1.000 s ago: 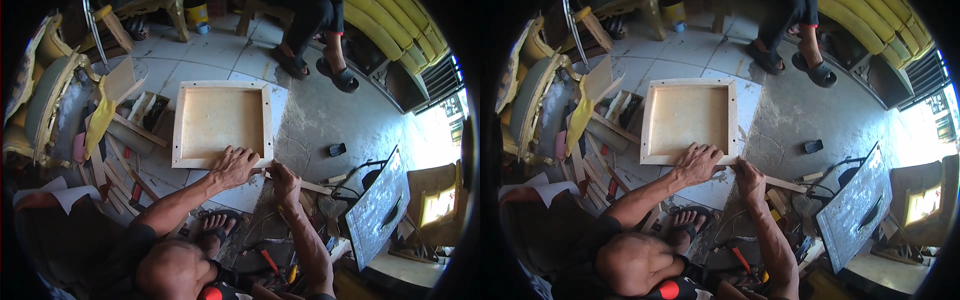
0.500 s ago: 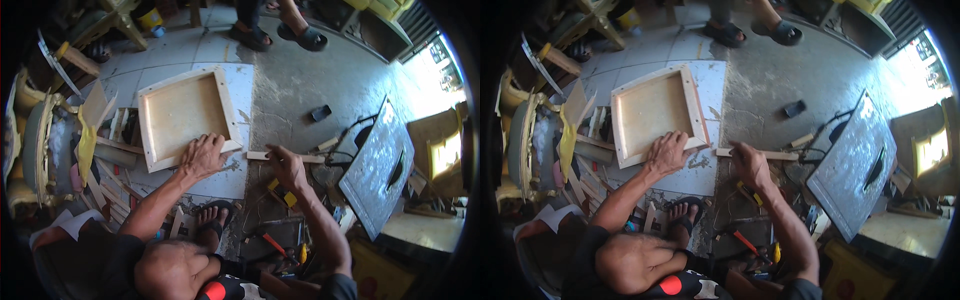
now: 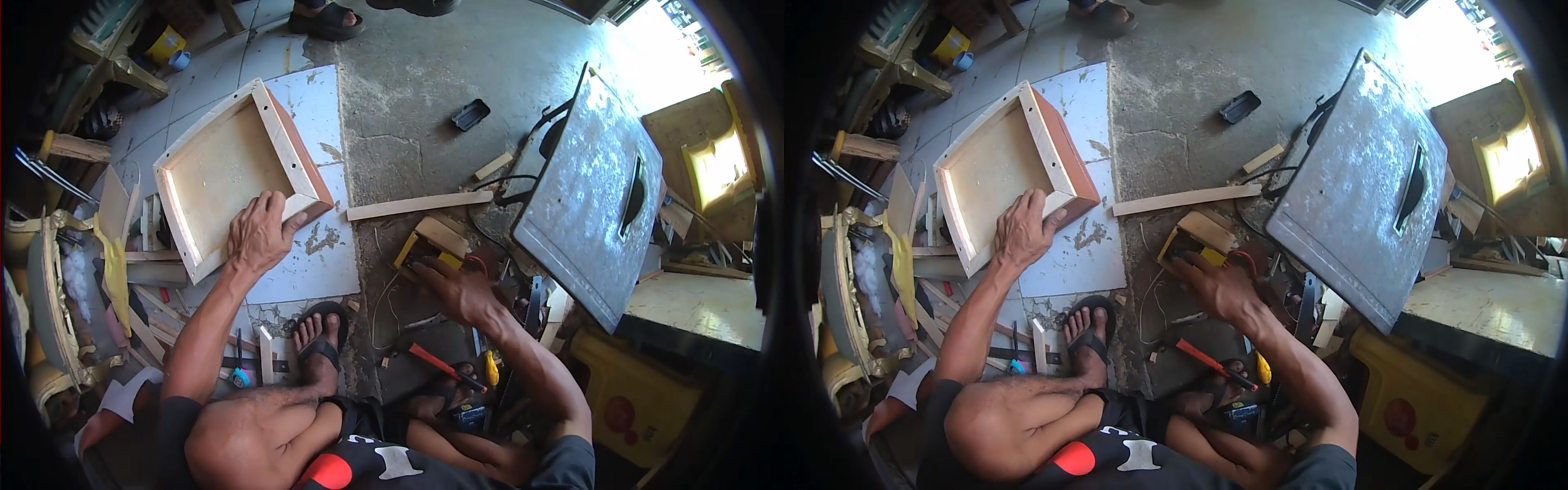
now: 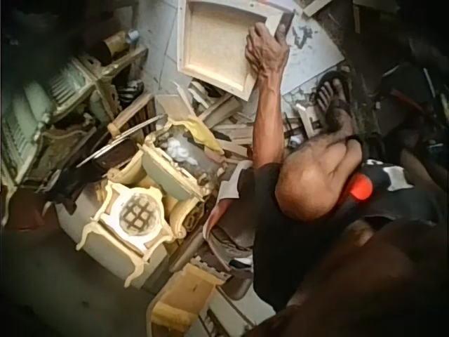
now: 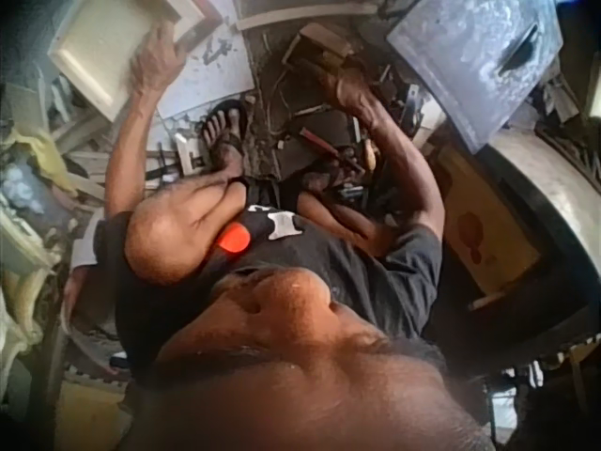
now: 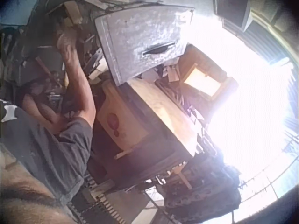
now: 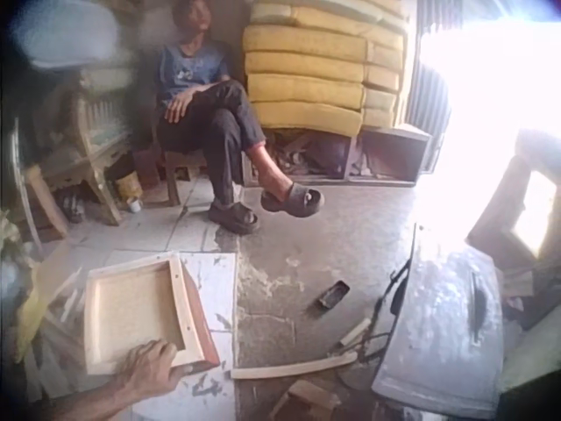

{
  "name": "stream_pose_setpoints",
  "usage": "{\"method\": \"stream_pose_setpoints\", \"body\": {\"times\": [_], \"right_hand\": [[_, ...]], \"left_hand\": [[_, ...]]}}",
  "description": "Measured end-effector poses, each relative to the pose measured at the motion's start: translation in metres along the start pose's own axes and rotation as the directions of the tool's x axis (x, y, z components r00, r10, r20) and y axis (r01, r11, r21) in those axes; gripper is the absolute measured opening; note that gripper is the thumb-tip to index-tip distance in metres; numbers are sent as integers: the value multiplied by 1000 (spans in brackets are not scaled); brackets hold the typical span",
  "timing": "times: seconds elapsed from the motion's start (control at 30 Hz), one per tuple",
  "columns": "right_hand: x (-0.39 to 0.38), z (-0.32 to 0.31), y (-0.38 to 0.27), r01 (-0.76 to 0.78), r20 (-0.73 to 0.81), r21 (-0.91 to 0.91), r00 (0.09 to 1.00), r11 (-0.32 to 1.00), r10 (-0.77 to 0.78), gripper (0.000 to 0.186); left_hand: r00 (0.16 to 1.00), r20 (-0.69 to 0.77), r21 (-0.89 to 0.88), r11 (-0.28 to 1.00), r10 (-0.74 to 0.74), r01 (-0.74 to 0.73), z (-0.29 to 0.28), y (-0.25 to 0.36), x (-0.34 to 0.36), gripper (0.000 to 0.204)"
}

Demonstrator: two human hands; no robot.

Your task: The person uses a saw to cut a wood piece, then uses a hammer to drive a nail and a screwdriver to fasten a screw while assembling components onto a square wooden frame on the floor.

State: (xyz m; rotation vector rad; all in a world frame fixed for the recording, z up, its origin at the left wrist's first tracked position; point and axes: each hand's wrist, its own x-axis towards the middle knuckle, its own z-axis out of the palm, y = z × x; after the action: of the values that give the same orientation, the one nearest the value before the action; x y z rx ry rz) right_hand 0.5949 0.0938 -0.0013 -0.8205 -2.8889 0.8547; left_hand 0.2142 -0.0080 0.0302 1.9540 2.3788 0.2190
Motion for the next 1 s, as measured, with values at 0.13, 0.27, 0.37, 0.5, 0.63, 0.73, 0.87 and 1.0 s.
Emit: {"method": "stream_pose_setpoints", "body": {"times": [0.13,0.27,0.37,0.5,0.63,0.73,0.87,1.0], "right_hand": [[11,14,16,-40,83,-98,995,994,49,27],[23,13,4,-124,115,-255,981,959,157,14],[45,35,3,-256,110,-429,937,866,332,13],[61,66,1,-351,16,-478,913,805,407,13],[60,63,13,-266,79,-480,936,836,343,16],[48,33,3,-187,62,-320,974,929,218,24],[5,-17,-9,-157,155,-191,970,969,187,27],[-35,-33,-12,-286,162,-74,942,955,294,27]], "left_hand": [[1000,2,11,1000,10,-10,-1,1,2,58],[1000,-15,20,1000,4,-3,1,-3,-2,59],[999,-37,17,1000,6,-6,-2,-3,-2,60],[999,-36,-8,1000,6,-6,2,1,-2,61],[999,-45,-24,1000,13,-14,4,4,1,60],[998,-63,-20,1000,6,-7,2,-4,-1,59],[1000,-26,-9,1000,-18,18,-4,3,-2,58],[997,-79,-31,999,15,-17,2,3,-2,58]]}}
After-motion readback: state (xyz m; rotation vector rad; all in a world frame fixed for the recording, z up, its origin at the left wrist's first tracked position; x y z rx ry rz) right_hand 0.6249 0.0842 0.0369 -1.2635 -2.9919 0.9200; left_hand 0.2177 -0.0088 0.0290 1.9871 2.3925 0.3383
